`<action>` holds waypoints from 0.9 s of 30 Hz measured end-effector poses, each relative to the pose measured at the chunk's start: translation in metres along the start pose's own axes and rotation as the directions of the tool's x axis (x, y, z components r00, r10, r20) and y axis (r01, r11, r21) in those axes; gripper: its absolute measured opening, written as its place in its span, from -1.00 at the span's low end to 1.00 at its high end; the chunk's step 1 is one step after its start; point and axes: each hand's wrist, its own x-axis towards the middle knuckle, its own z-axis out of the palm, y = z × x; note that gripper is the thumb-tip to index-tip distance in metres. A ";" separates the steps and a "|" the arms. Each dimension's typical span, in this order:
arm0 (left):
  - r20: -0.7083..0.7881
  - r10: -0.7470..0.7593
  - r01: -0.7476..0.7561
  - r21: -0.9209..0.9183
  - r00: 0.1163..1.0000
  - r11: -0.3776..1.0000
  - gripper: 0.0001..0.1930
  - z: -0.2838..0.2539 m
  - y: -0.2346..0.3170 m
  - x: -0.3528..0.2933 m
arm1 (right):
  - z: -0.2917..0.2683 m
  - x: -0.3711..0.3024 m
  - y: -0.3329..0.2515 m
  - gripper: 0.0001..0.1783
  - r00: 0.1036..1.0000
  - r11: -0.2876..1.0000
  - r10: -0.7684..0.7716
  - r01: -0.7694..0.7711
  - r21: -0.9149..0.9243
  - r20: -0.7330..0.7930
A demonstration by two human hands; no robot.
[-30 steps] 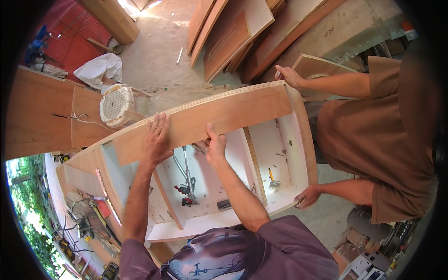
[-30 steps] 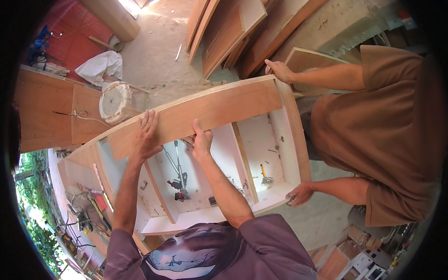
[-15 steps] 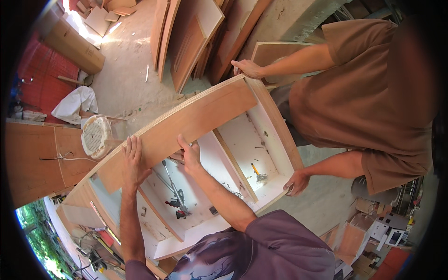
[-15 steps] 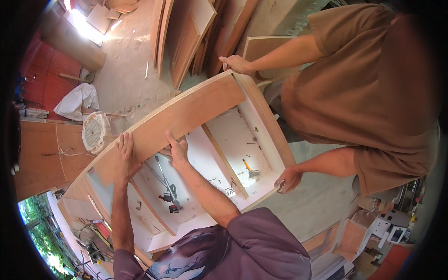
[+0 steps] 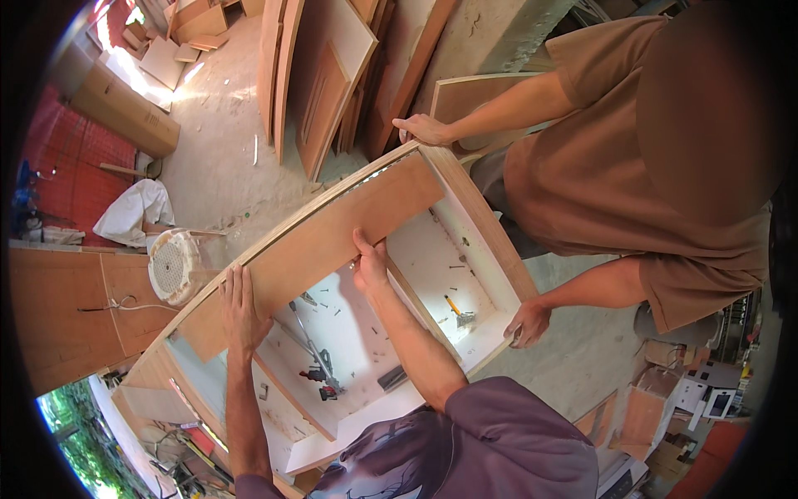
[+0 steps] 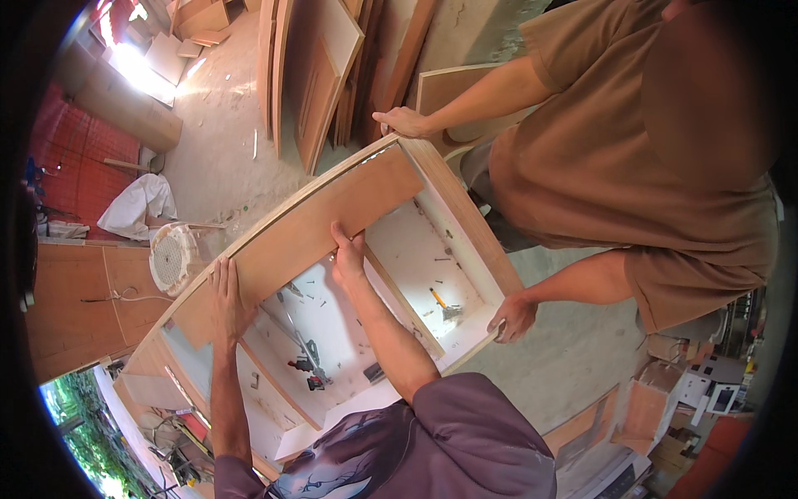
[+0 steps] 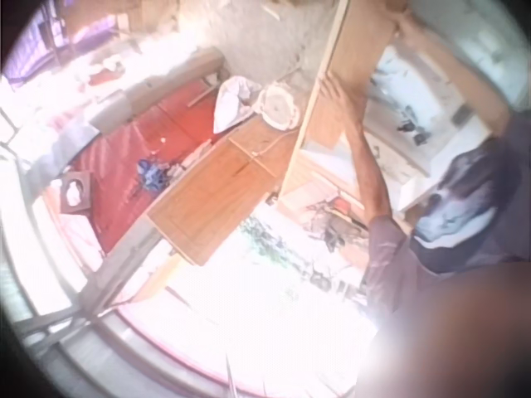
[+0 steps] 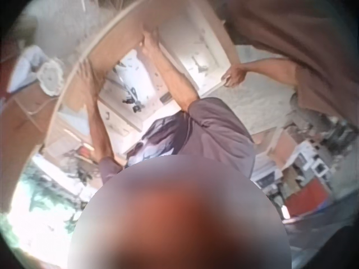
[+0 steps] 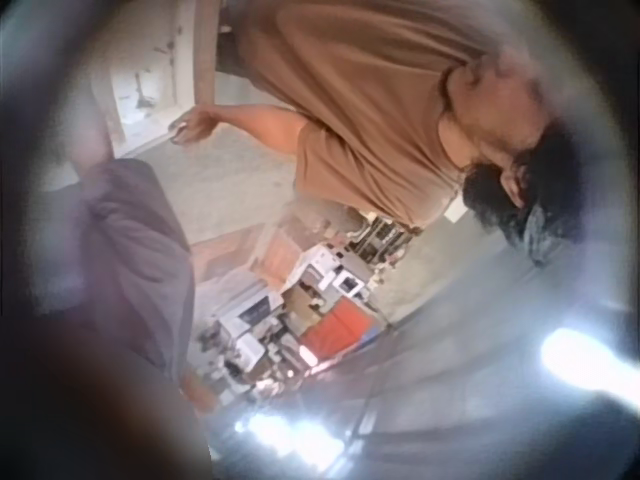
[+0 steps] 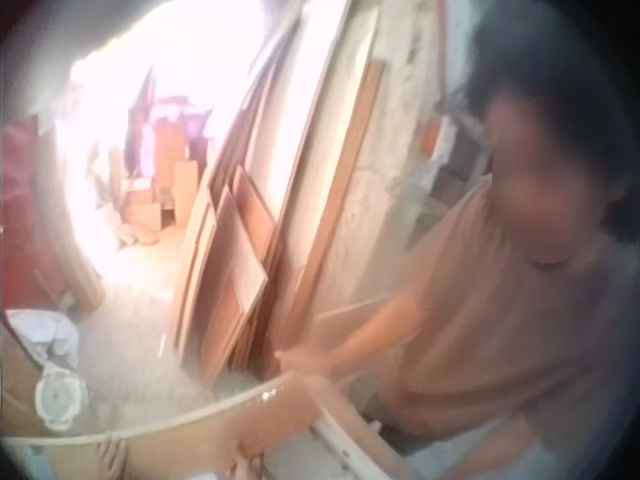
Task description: The person uses an angle grinder to cut a long metal strip into shorter pieces on the floor. They then carry the cut pieces to a wooden cabinet and fit one into a groove on the cabinet's edge.
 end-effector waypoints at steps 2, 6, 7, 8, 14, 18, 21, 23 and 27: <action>0.051 -0.025 0.025 0.008 0.998 1.000 0.28 -0.005 0.002 -0.002 | 0.000 -0.004 0.003 -0.24 1.000 1.000 -0.005 0.005 0.022 -0.003; 0.080 -0.021 0.020 0.021 0.997 1.000 0.29 -0.012 0.006 -0.003 | 0.006 -0.001 0.001 -0.24 0.999 0.999 -0.006 0.004 -0.038 -0.054; 0.077 -0.012 0.010 0.028 0.997 1.000 0.29 -0.010 0.007 -0.001 | 0.009 0.002 -0.002 -0.24 0.996 0.998 -0.011 0.005 -0.064 -0.088; 0.064 0.008 -0.010 0.020 0.998 1.000 0.30 -0.009 0.007 0.000 | 0.011 0.003 -0.004 -0.24 0.996 0.997 0.005 -0.012 -0.081 -0.084; 0.083 -0.006 0.010 -0.043 0.997 0.999 0.33 -0.006 0.003 0.009 | 0.030 -0.001 -0.019 -0.20 0.988 0.992 0.026 -0.045 -0.117 -0.153; 0.117 -0.004 0.014 -0.079 0.993 0.997 0.33 -0.013 0.001 0.010 | 0.045 -0.007 -0.023 -0.20 0.978 0.971 -0.022 -0.029 -0.237 -0.209; 0.147 -0.020 0.035 -0.105 0.989 0.994 0.36 -0.016 -0.001 0.011 | 0.050 -0.008 -0.024 -0.19 0.971 0.946 -0.102 0.028 -0.324 -0.215; 0.170 -0.038 0.058 -0.112 0.985 0.992 0.39 -0.017 -0.002 0.013 | 0.050 -0.008 -0.023 -0.16 0.968 0.932 -0.121 0.035 -0.360 -0.219; 0.167 -0.029 0.045 -0.095 0.986 0.994 0.40 -0.022 0.002 0.015 | 0.047 -0.006 -0.017 -0.13 0.959 0.911 -0.158 0.049 -0.409 -0.237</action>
